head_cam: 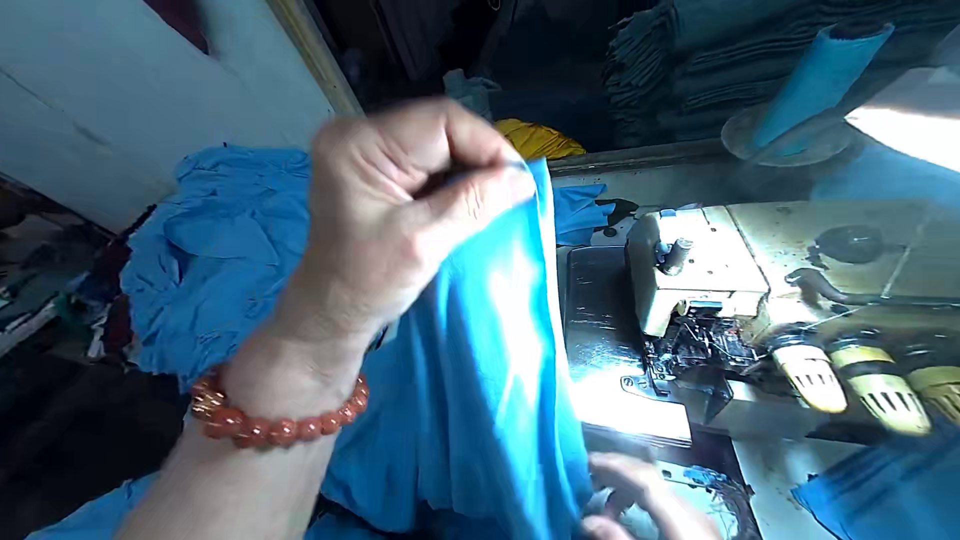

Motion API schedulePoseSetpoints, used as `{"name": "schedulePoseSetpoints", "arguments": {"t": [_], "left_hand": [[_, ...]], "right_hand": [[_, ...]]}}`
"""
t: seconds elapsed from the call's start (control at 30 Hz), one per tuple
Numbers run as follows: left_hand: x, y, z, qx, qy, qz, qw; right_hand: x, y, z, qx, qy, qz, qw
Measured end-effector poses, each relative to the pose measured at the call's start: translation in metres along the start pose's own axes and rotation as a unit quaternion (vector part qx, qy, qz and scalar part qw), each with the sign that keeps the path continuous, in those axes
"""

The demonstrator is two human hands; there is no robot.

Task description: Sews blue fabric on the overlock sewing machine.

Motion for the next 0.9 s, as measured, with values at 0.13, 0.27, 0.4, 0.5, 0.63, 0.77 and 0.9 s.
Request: {"name": "schedulePoseSetpoints", "arguments": {"t": [0.13, 0.27, 0.4, 0.5, 0.63, 0.77, 0.9], "left_hand": [[0.039, -0.016, 0.025, 0.023, 0.074, -0.048, 0.996], [0.022, -0.027, -0.006, 0.001, 0.098, -0.069, 0.993], [0.02, -0.029, -0.021, -0.009, 0.108, -0.069, 0.992], [0.027, -0.028, -0.019, -0.002, 0.115, -0.074, 0.991], [0.028, -0.027, -0.022, 0.008, 0.124, -0.074, 0.99], [0.038, -0.02, -0.015, -0.001, 0.147, -0.088, 0.985], [0.045, -0.017, -0.011, -0.006, 0.175, -0.101, 0.979]], "right_hand": [[-0.015, 0.043, 0.036, 0.087, 0.097, -0.107, 0.986], [-0.028, 0.042, 0.045, 0.152, 0.141, -0.147, 0.967], [-0.035, 0.033, 0.042, 0.167, 0.161, -0.17, 0.958], [-0.043, 0.026, 0.041, 0.175, 0.154, -0.172, 0.957], [-0.047, 0.014, 0.032, 0.166, 0.129, -0.141, 0.968], [-0.038, 0.008, 0.025, 0.101, 0.12, -0.105, 0.982], [-0.033, 0.01, 0.02, -0.027, 0.045, -0.072, 0.996]]}}
Point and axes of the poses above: each hand's wrist, its own x-axis away from the middle knuckle, its own y-axis out of the back of the hand, z = x × y, the point moved 10 cm from there along -x, towards the middle knuckle, and after that the axes turned 8 degrees about z, right-handed, at the moved point
